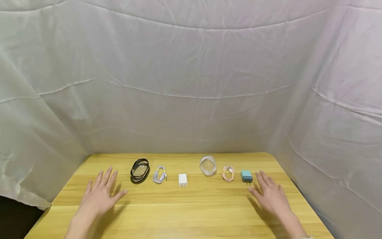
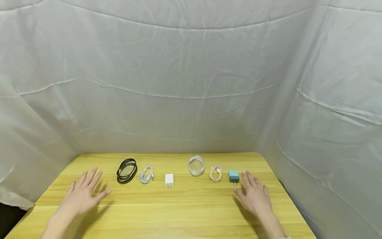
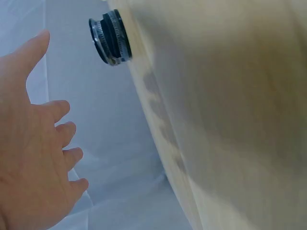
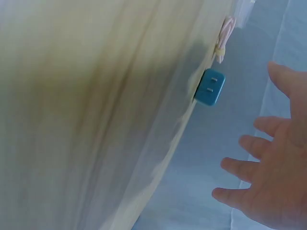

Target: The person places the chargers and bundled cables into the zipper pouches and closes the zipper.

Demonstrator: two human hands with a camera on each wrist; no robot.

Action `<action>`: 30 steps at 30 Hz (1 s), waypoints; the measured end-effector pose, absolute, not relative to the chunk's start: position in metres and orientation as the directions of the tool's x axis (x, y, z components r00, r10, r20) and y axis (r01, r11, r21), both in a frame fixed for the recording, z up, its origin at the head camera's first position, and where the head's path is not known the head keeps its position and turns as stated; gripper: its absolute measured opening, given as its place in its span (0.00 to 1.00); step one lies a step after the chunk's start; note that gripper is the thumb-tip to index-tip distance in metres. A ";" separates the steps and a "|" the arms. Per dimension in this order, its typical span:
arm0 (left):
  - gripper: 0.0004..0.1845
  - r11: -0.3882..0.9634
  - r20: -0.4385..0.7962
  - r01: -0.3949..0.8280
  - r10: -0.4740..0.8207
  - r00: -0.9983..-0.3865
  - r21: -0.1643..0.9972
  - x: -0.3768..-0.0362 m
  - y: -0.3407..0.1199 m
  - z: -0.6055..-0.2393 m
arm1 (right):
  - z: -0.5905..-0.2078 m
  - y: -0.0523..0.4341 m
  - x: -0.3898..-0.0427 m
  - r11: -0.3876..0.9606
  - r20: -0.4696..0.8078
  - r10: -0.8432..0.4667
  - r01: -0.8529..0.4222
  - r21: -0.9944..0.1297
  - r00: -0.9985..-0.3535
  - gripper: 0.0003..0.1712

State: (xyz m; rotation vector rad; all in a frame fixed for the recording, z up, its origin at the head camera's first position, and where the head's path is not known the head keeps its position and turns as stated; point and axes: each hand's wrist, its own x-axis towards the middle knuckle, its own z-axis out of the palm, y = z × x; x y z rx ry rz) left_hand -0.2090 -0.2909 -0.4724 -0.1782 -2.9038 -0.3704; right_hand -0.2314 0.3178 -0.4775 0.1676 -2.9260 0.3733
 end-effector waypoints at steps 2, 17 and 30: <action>0.52 0.960 0.221 0.145 0.091 -0.971 0.240 -0.211 -0.289 -0.470 | -0.477 0.315 -0.231 0.960 0.211 -0.096 -0.146 -0.237 -0.973 0.49; 0.52 0.950 0.218 0.176 0.119 -0.969 0.260 -0.235 -0.271 -0.455 | -0.465 0.278 -0.240 0.933 0.319 -0.182 -0.266 -0.243 -0.930 0.46; 0.50 0.942 0.236 0.259 0.207 -0.949 0.214 -0.256 -0.267 -0.450 | -0.449 0.233 -0.252 0.904 0.354 -0.291 -0.376 -0.204 -0.889 0.45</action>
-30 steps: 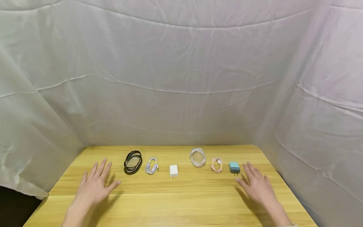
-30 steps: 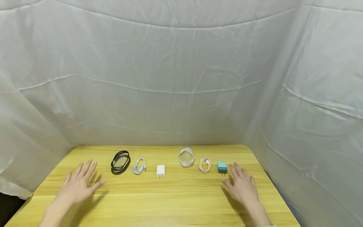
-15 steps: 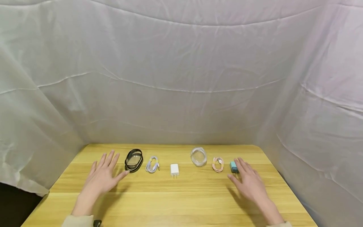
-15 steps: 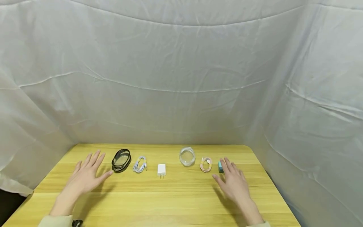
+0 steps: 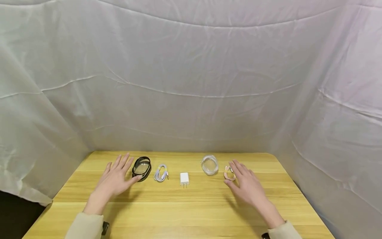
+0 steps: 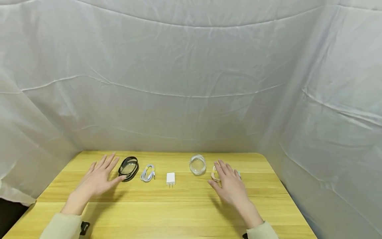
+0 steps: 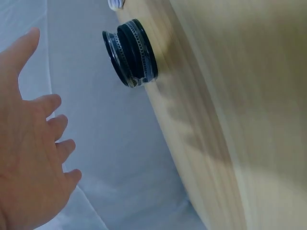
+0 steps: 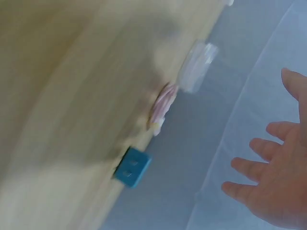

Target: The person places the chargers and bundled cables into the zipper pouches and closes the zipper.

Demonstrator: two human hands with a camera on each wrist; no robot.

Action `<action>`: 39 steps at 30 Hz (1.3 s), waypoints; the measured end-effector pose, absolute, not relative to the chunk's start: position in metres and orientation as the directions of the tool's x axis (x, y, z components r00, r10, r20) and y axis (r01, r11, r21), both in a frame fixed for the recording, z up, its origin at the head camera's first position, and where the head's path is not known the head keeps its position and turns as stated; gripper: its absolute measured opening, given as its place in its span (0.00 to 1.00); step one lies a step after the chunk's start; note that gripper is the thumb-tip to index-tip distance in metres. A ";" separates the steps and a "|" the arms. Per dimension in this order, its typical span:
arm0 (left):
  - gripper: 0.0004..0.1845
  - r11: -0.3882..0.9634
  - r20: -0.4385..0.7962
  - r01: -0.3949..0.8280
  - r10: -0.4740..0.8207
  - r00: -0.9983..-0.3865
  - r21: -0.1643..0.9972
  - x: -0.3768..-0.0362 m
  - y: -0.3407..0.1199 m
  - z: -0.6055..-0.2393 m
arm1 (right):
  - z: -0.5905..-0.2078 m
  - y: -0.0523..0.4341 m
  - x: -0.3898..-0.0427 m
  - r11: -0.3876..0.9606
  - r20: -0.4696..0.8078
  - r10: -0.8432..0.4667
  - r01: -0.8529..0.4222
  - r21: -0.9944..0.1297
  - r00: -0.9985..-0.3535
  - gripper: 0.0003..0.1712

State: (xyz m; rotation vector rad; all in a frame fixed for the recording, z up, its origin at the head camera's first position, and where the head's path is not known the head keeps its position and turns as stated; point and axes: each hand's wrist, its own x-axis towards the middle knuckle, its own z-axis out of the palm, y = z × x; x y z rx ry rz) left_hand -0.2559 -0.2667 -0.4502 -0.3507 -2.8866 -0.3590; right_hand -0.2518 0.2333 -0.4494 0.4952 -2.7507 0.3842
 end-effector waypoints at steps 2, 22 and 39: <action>0.50 0.940 0.239 0.270 0.218 -0.946 0.210 -0.259 -0.266 -0.450 | -0.448 0.227 -0.255 0.893 0.359 -0.318 -0.405 -0.197 -0.878 0.45; 0.47 0.922 0.164 0.358 0.334 -0.928 0.146 -0.283 -0.262 -0.450 | -0.422 0.149 -0.273 0.818 0.266 -0.524 -0.565 -0.109 -0.809 0.46; 0.45 0.905 0.150 0.417 0.403 -0.903 0.083 -0.299 -0.275 -0.465 | -0.418 0.073 -0.291 0.751 0.205 -0.631 -0.655 -0.081 -0.748 0.46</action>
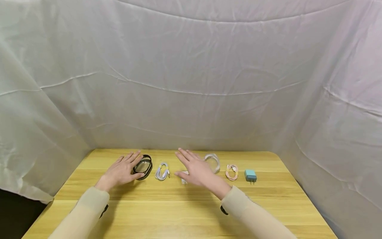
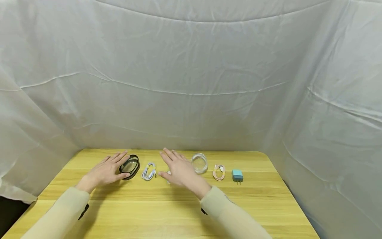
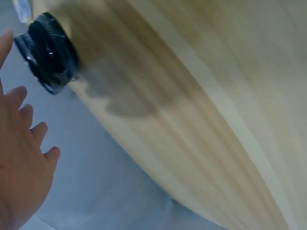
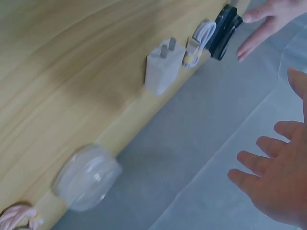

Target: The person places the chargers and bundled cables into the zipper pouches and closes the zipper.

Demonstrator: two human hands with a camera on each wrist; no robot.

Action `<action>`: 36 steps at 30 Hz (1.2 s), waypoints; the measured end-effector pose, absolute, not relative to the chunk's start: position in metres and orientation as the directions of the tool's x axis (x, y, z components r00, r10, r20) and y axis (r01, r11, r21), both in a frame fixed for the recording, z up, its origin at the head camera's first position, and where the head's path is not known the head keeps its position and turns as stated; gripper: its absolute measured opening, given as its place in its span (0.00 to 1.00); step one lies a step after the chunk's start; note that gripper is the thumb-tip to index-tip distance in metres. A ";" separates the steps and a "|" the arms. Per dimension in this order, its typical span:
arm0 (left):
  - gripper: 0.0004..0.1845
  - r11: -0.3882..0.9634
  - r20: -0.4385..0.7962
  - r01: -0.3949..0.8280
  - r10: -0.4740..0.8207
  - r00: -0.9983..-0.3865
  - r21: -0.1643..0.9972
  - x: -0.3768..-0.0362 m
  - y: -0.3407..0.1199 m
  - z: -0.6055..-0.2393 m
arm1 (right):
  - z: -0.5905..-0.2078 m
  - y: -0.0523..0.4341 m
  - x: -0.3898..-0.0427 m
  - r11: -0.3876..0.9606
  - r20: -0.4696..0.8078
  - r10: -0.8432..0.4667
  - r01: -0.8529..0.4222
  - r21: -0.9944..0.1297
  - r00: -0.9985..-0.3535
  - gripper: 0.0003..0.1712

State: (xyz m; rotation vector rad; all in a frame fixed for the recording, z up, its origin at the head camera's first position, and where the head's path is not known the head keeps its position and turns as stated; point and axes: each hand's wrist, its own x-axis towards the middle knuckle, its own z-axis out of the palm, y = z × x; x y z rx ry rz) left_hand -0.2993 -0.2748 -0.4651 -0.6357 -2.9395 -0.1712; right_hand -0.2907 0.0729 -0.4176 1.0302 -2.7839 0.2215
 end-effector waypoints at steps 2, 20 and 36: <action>0.45 0.902 0.148 0.426 0.412 -0.899 0.076 -0.300 -0.277 -0.466 | -0.420 0.064 -0.294 0.748 0.197 -0.638 -0.660 -0.073 -0.744 0.46; 0.43 0.894 0.092 0.448 0.445 -0.891 0.021 -0.304 -0.282 -0.480 | -0.447 -0.003 -0.311 0.720 0.150 -0.669 -0.685 -0.113 -0.728 0.46; 0.42 0.890 0.125 0.455 0.449 -0.885 0.021 -0.296 -0.282 -0.485 | -0.478 -0.025 -0.316 0.758 0.104 -0.616 -0.624 -0.192 -0.781 0.45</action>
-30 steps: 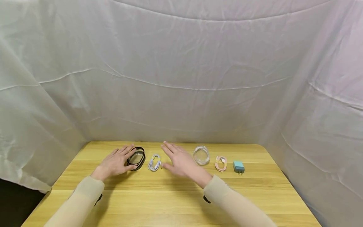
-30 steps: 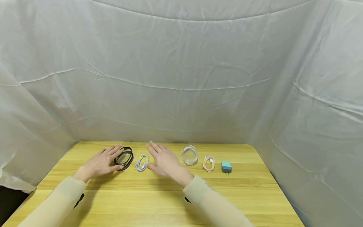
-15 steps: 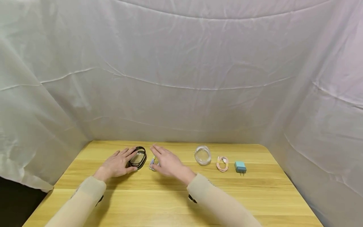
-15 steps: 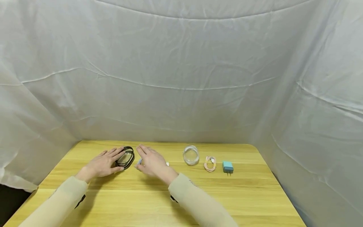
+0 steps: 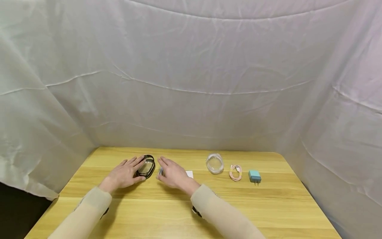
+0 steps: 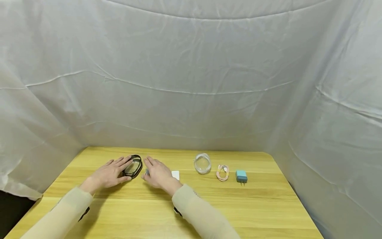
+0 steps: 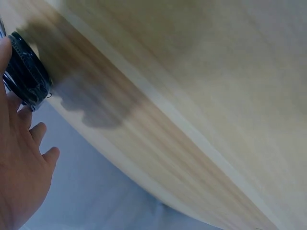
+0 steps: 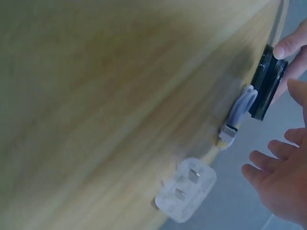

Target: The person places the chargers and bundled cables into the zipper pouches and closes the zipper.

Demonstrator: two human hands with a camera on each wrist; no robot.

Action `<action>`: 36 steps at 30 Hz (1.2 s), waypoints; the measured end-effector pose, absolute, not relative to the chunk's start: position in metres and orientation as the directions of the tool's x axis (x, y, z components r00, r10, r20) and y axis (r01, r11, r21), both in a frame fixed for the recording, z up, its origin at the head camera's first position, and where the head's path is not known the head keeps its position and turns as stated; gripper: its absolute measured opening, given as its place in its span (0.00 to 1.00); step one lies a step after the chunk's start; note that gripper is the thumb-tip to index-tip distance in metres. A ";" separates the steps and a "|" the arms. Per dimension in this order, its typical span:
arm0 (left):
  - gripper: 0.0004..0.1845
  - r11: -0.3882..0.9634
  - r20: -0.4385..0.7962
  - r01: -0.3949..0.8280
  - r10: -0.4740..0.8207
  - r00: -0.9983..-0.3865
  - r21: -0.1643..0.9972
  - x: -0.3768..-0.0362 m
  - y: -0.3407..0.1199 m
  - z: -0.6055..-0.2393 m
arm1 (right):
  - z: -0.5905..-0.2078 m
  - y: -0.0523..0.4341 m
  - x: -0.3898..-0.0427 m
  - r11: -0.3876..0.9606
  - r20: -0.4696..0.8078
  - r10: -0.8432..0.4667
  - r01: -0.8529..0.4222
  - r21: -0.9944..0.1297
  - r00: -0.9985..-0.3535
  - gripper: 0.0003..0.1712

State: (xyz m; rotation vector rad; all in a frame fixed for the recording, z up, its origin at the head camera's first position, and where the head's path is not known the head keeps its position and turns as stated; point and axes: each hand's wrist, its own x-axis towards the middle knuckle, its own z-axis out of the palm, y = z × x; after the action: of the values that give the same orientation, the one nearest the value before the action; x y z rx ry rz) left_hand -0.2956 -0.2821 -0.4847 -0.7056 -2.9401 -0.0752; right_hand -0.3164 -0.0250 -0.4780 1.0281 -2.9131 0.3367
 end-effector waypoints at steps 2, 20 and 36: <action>0.42 0.890 0.134 0.456 0.449 -0.884 0.026 -0.294 -0.282 -0.485 | -0.481 -0.026 -0.316 0.755 0.102 -0.621 -0.628 -0.190 -0.777 0.43; 0.40 0.882 0.096 0.469 0.464 -0.881 0.047 -0.280 -0.272 -0.484 | -0.490 -0.039 -0.313 0.744 0.083 -0.645 -0.649 -0.158 -0.760 0.35; 0.40 0.869 0.125 0.484 0.472 -0.873 0.104 -0.260 -0.269 -0.488 | -0.488 -0.035 -0.301 0.709 0.074 -0.694 -0.698 -0.101 -0.716 0.33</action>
State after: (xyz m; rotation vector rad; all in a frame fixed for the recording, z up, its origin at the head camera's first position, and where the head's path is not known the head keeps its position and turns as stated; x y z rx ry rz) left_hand -0.2602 -0.2692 -0.4878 -0.7547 -2.9438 -0.2011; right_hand -0.3008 -0.0347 -0.4880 1.1719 -2.8760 0.1893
